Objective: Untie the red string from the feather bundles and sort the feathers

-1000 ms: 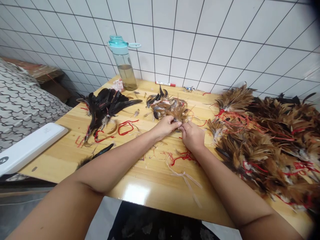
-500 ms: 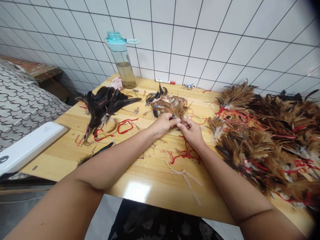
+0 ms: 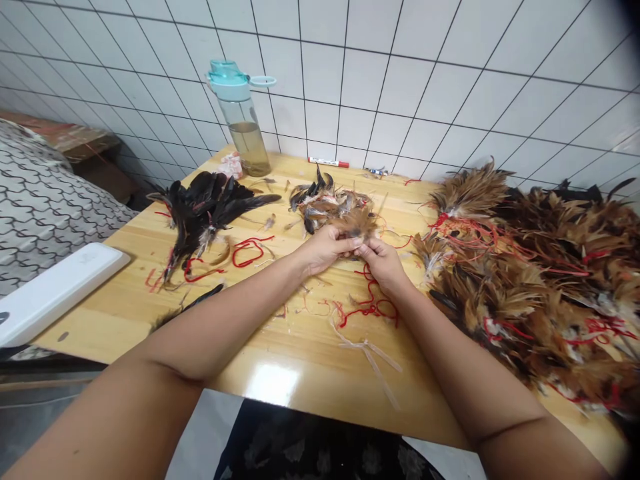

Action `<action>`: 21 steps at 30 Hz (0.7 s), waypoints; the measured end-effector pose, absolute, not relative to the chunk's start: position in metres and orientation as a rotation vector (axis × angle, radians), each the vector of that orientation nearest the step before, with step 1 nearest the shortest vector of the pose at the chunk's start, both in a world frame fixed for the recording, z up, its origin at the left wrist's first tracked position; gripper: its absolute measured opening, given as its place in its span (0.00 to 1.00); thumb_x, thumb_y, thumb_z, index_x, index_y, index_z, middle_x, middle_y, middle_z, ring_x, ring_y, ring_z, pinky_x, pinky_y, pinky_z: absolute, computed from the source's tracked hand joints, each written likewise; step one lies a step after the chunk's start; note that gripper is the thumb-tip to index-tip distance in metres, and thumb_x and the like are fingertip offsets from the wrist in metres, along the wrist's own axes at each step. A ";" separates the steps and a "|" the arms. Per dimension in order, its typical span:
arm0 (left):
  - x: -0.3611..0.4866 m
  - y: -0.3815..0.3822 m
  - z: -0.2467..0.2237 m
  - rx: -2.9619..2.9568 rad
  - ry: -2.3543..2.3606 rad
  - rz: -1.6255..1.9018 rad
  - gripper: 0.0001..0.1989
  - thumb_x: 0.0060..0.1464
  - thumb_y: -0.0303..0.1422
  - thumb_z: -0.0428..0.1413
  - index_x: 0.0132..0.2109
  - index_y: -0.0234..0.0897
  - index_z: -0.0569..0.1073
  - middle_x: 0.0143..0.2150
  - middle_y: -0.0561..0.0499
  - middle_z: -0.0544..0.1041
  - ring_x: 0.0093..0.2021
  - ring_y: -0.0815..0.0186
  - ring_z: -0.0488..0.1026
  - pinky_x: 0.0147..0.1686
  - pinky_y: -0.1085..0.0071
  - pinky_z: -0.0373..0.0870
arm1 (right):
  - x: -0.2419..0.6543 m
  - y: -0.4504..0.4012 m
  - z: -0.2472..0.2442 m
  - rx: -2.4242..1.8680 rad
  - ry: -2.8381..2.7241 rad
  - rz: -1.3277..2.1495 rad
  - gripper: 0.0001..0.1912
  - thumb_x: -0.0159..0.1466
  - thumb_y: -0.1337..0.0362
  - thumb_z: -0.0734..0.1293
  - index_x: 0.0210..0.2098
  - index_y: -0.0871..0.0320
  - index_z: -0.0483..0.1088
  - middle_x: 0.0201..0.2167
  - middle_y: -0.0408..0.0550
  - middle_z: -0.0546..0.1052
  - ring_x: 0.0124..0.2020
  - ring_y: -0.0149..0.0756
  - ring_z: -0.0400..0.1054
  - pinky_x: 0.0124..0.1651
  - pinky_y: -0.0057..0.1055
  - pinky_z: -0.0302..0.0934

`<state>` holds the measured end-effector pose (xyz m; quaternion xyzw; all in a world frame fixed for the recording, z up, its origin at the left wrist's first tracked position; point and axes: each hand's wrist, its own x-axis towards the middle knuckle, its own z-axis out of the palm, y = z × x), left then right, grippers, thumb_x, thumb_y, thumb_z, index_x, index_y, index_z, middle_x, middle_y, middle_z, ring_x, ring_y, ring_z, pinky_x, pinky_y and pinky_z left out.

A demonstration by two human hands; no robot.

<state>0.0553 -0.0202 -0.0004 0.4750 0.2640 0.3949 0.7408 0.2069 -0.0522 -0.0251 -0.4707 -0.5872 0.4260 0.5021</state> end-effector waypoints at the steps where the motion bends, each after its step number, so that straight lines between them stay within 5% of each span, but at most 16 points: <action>1: 0.054 -0.020 0.000 1.038 0.559 0.865 0.21 0.34 0.37 0.72 0.32 0.30 0.73 0.25 0.54 0.73 0.24 0.75 0.65 0.28 0.75 0.58 | 0.206 -0.053 -0.024 -1.097 -1.342 1.118 0.16 0.56 0.50 0.69 0.25 0.56 0.69 0.26 0.44 0.72 0.32 0.34 0.66 0.43 0.34 0.61; 8: 0.053 -0.016 -0.006 1.054 0.532 0.798 0.19 0.36 0.36 0.71 0.33 0.29 0.75 0.27 0.50 0.76 0.28 0.72 0.71 0.32 0.73 0.63 | 0.208 -0.057 -0.022 -1.048 -1.292 1.327 0.22 0.51 0.44 0.73 0.23 0.57 0.68 0.26 0.43 0.73 0.33 0.33 0.66 0.44 0.32 0.62; 21: 0.055 -0.016 -0.008 0.859 0.527 0.888 0.16 0.39 0.34 0.70 0.28 0.28 0.74 0.22 0.52 0.73 0.24 0.74 0.69 0.27 0.76 0.63 | 0.214 -0.056 -0.019 -0.955 -1.289 1.390 0.15 0.52 0.50 0.75 0.30 0.55 0.77 0.32 0.44 0.79 0.36 0.33 0.71 0.49 0.33 0.62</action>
